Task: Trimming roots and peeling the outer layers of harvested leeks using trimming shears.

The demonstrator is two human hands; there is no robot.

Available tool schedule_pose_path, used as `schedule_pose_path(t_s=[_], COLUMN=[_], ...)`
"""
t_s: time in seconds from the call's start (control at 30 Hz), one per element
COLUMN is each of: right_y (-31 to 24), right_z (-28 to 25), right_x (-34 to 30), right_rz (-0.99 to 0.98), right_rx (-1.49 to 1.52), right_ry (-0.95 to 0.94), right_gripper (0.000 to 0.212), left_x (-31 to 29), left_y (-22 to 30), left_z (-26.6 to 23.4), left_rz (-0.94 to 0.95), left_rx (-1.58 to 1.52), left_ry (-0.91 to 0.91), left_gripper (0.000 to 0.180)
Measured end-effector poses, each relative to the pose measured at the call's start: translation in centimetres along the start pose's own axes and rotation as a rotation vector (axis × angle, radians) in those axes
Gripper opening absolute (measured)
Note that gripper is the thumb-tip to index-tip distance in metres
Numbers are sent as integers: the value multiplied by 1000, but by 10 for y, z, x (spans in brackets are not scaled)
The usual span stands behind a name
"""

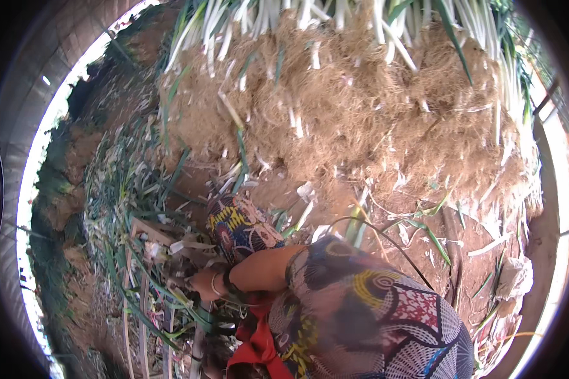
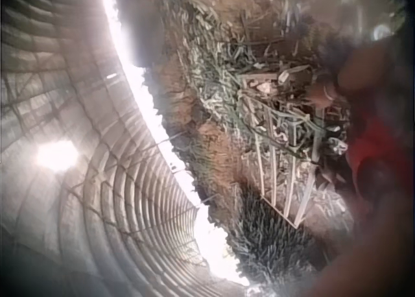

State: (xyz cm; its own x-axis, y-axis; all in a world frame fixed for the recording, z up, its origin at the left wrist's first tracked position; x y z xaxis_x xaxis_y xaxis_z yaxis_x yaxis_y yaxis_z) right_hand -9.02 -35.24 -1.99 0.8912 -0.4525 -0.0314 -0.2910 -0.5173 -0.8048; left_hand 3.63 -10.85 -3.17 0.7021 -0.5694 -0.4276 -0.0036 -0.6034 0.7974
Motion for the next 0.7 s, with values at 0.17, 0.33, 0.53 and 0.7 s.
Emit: schedule_pose_path(t_s=[0.17, 0.33, 0.53, 0.7], right_y=[-2, 15, -32, -63], right_z=[-3, 16, 16, -58], right_x=[9, 21, 3, -29], right_rz=[220, 215, -337, -143], right_rx=[495, 436, 500, 223], right_ry=[-149, -97, -88, -351], right_gripper=[35, 31, 43, 42], left_x=[-31, -49, -51, -18], left_y=[-16, -4, 20, 0], left_z=[-54, -102, -142, -137], left_rz=[-12, 102, 221, 372], left_rx=[-74, -200, -425, -166], left_ry=[121, 224, 432, 437], left_gripper=[48, 48, 27, 44])
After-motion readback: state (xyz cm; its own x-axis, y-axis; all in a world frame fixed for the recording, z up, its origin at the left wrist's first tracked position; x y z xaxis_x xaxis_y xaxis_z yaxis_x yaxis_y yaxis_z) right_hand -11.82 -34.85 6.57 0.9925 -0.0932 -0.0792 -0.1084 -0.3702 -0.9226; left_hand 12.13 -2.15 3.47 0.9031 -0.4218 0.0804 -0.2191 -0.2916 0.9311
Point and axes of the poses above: each hand's wrist, its own x-axis towards the middle knuckle, its own z-axis out of the palm, y = z × x, the point moved 9 cm from there along x, towards the middle knuckle, and after that the axes turned 1 degree about x, right-handed, at the moved point
